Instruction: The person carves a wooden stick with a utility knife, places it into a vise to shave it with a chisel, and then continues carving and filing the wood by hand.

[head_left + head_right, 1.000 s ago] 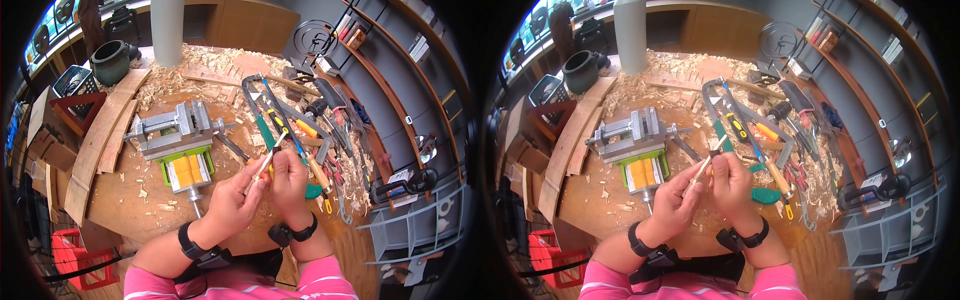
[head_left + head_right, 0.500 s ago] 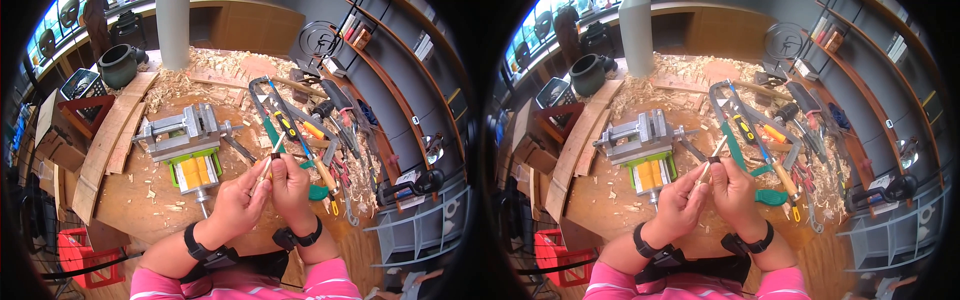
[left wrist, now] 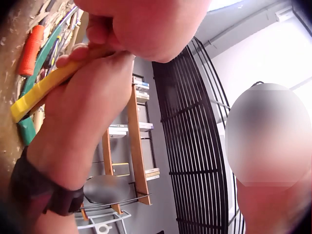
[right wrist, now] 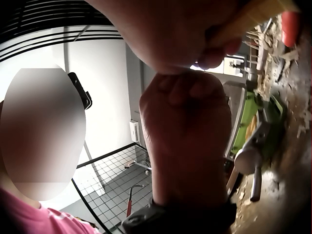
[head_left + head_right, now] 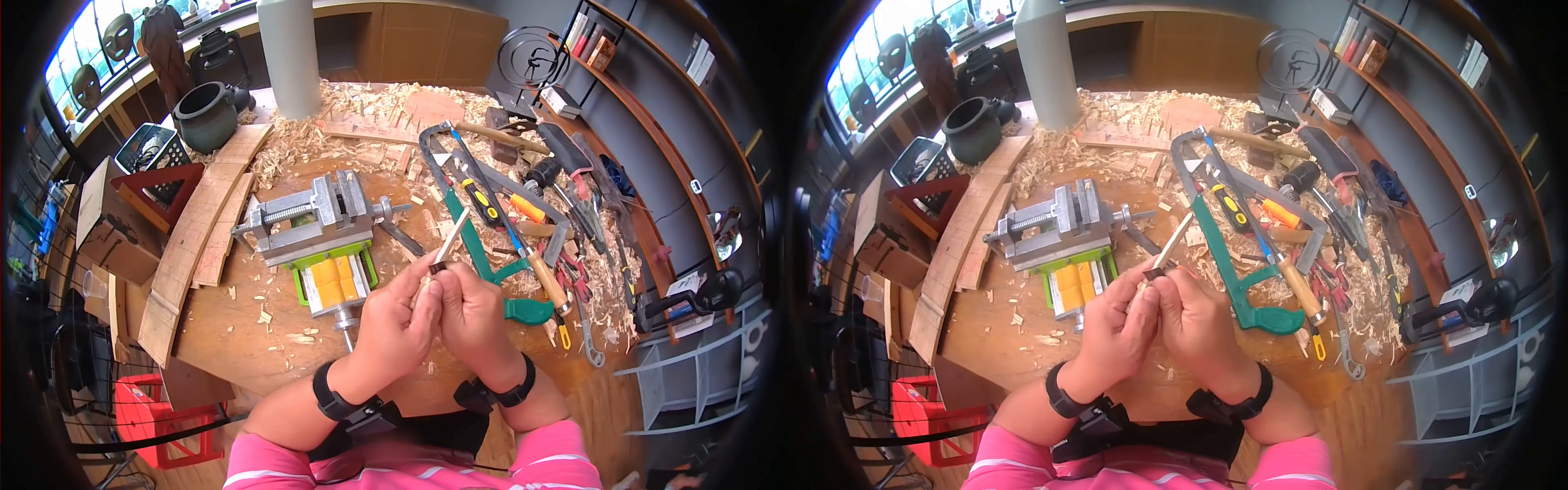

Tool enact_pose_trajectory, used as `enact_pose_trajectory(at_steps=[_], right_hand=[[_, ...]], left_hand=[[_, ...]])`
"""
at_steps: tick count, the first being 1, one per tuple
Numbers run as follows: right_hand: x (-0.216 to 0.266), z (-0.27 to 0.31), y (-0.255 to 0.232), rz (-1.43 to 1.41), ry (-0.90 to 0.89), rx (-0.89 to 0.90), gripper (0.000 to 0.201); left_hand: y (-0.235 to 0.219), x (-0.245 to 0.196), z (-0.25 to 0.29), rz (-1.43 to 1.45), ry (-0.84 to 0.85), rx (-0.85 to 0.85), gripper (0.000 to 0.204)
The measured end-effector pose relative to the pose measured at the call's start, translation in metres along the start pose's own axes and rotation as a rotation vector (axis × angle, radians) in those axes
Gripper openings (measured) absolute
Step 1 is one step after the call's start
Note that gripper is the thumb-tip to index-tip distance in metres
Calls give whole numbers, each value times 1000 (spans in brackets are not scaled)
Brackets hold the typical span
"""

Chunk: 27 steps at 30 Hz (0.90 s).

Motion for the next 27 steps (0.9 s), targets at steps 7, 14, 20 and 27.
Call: enact_pose_trajectory(at_steps=[7, 14, 20, 27], right_hand=[[-4, -5, -6, -30, -28, 12, 21], [-17, -10, -13, -35, 109, -76, 25], [-15, -9, -13, 25, 71, -75, 24], [-11, -7, -15, 56, 37, -66, 23]], left_hand=[[-2, -2, -4, 446, -167, 67, 40], [1, 4, -6, 495, -225, 140, 39], [3, 6, -4, 429, -188, 110, 40], [4, 3, -3, 404, -166, 92, 39]])
Point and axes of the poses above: each hand's wrist, its own z-axis away from the middle knuckle, its own y-axis out of the palm, x = y × z, the point moved 2 cm from there along -z, towards the middle knuckle, and after that the axes turned 5 degrees about z, right-handed, at the moved point
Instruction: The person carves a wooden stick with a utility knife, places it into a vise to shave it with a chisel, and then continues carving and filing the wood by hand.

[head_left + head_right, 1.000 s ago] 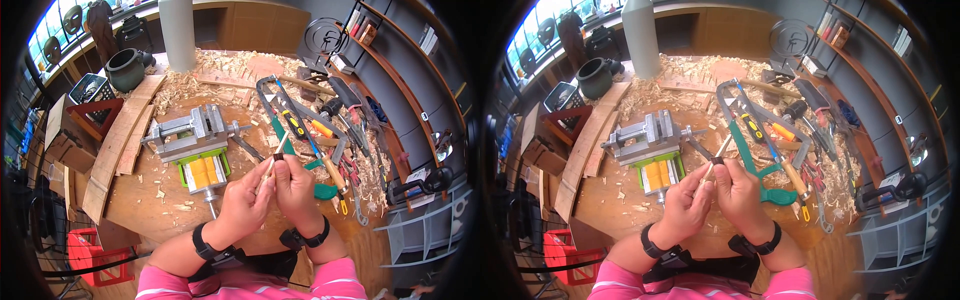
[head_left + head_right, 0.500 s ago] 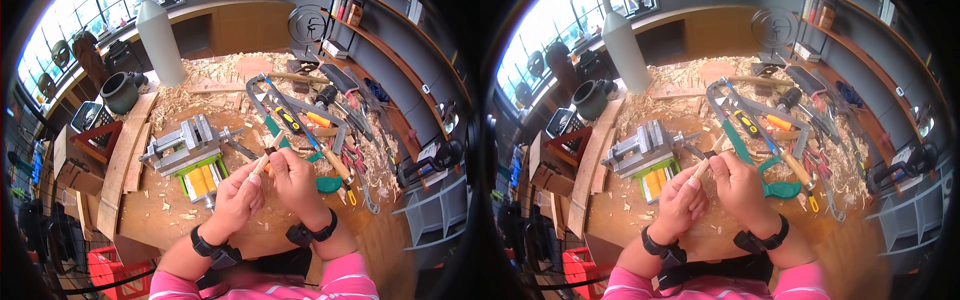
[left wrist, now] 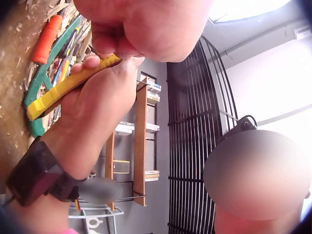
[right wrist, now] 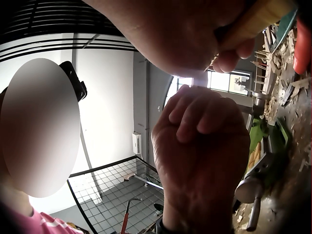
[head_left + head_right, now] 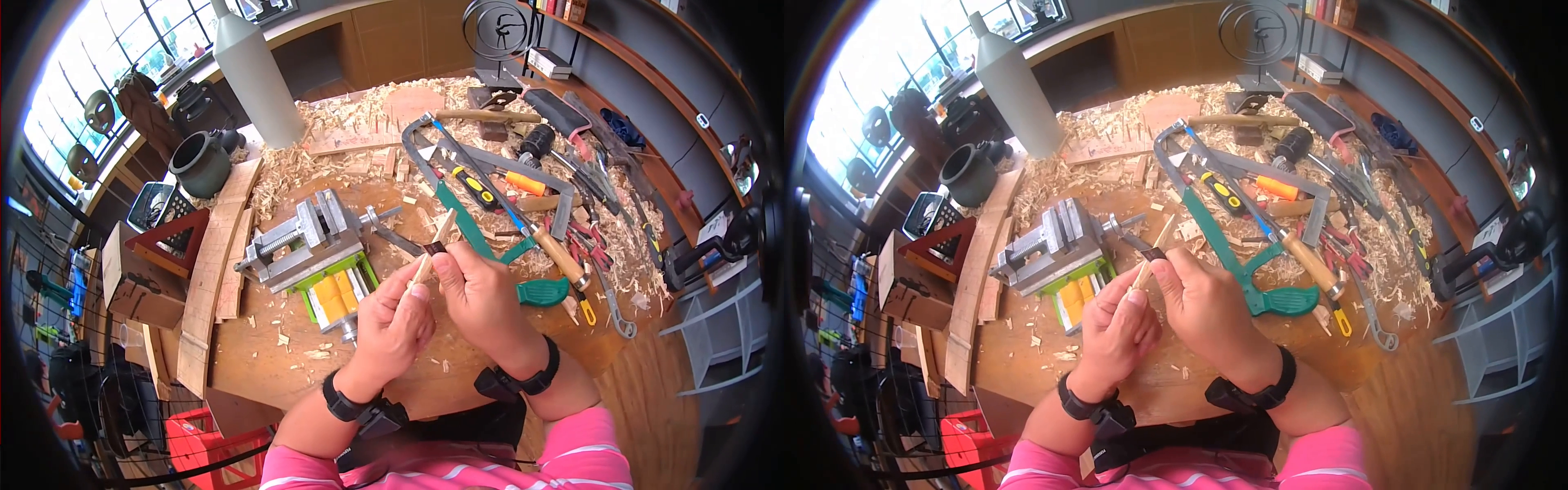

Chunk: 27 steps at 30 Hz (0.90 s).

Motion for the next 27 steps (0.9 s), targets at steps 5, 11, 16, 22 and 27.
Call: enact_pose_trajectory(at_steps=[5, 11, 16, 22, 27], right_hand=[[4, 8, 12, -50, -35, 73, 21], [4, -1, 2, -111, -29, 148, 26], [-13, -8, -11, -178, 234, 124, 27], [-12, -9, -7, -175, 154, 59, 30], [-12, -10, -9, -149, 177, 61, 31]], left_hand=[[-5, 0, -7, -31, -24, -60, 36], [-8, -1, -8, 132, -66, -8, 35], [-12, -2, -9, 268, -136, 19, 40], [-13, 2, -10, 173, -139, 32, 39], [-11, 6, -7, -5, -87, 25, 41]])
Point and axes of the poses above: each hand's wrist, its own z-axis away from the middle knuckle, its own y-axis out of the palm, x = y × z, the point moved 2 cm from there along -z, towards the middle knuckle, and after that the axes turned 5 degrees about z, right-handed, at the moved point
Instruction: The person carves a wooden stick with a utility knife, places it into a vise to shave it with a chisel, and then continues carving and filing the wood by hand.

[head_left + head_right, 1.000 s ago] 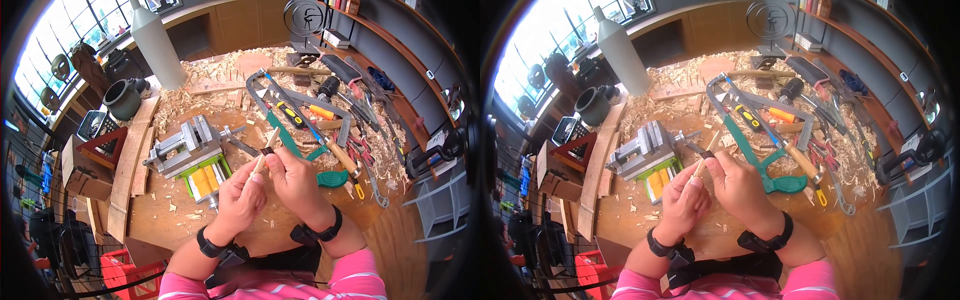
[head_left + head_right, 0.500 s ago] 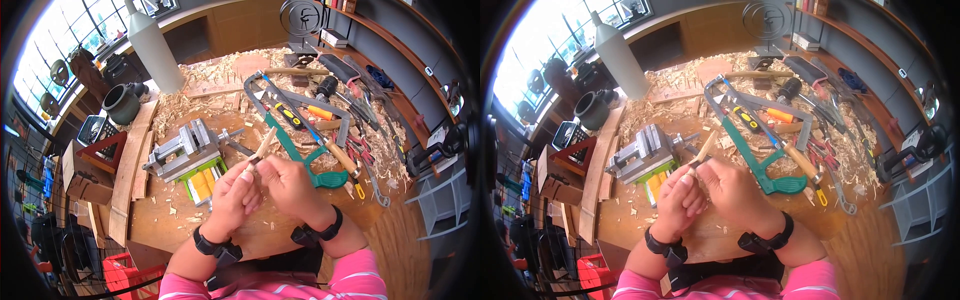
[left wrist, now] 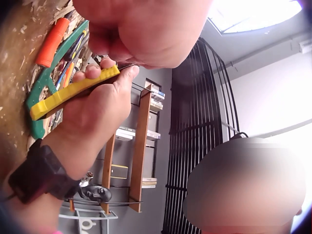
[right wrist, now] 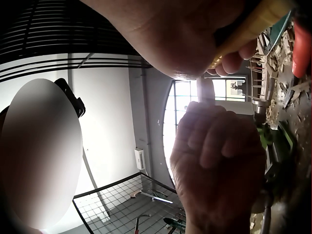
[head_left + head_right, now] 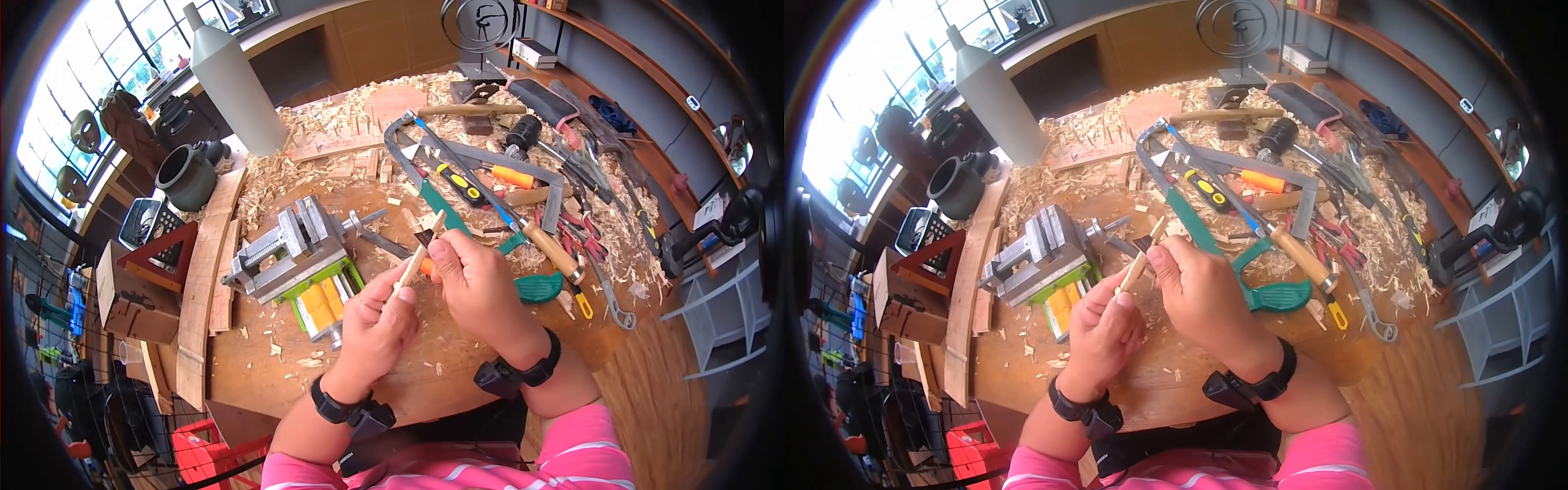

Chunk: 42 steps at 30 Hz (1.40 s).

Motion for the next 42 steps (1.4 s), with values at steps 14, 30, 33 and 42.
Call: enact_pose_trajectory(at_steps=[14, 30, 33, 42], right_hand=[[5, 12, 24, 6, -207, 45, 25], [-17, -1, 8, -237, 44, 37, 41], [-20, 0, 9, -219, 24, 31, 41], [-1, 11, 27, -60, -124, 30, 23]], left_hand=[[-8, -5, 0, -35, 82, -39, 38], [1, -6, 2, -871, 521, -56, 49], [3, -9, 3, -870, 527, -35, 49], [-4, -16, 3, -836, 509, -95, 43]])
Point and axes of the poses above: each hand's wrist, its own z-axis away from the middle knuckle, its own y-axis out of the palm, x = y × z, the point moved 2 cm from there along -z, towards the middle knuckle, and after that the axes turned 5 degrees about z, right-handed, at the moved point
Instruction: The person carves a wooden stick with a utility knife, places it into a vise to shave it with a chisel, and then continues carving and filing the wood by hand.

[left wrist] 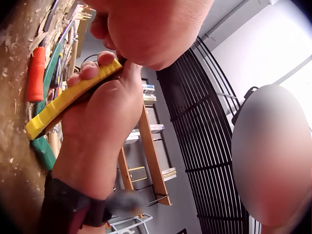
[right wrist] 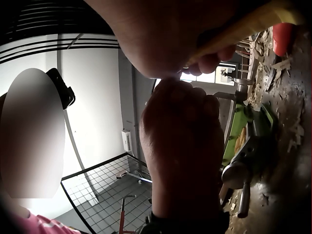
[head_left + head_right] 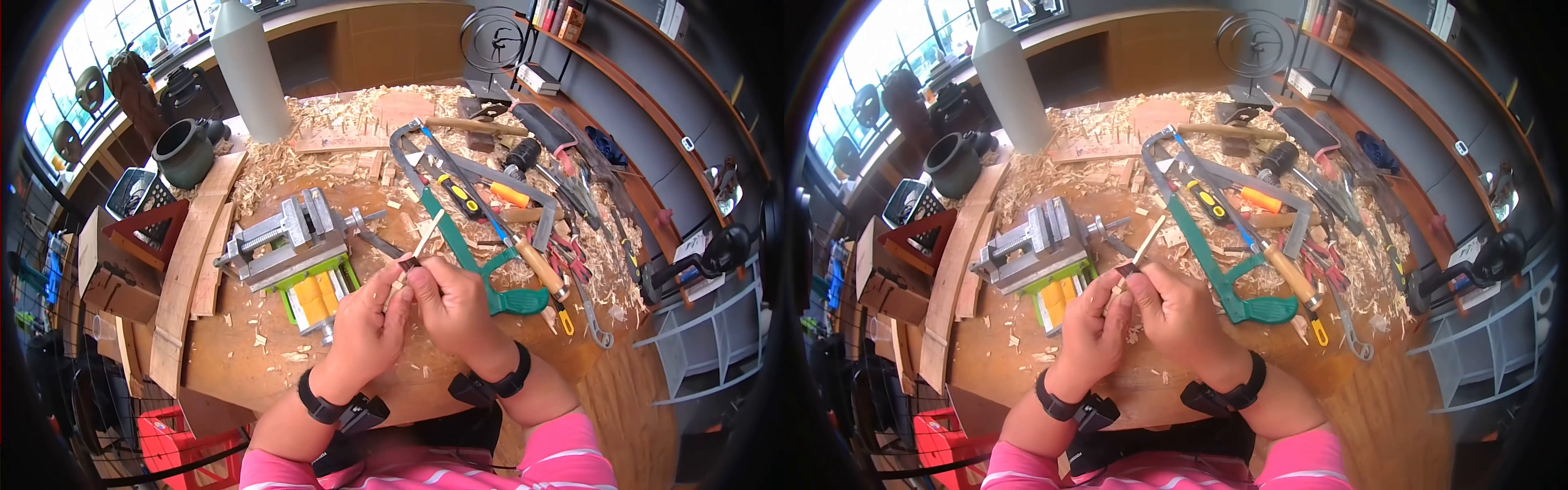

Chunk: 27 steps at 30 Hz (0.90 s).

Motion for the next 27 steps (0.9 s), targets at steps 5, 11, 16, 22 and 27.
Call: enact_pose_trajectory(at_steps=[5, 11, 16, 22, 27], right_hand=[[-2, 1, -7, 61, -164, 34, 22], [-4, -5, -17, 4, 118, -92, 27], [-7, -5, -16, 70, 1, -121, 27], [4, 4, -1, 137, -140, -69, 19], [4, 1, -3, 121, -184, -38, 19]], left_hand=[[-5, -6, -3, 86, -152, 118, 42], [0, 5, 0, 224, -132, 131, 43], [0, 2, 0, 225, -172, 154, 42], [-3, 5, 4, 312, -307, 119, 38], [-2, 8, 0, 551, -370, 149, 39]])
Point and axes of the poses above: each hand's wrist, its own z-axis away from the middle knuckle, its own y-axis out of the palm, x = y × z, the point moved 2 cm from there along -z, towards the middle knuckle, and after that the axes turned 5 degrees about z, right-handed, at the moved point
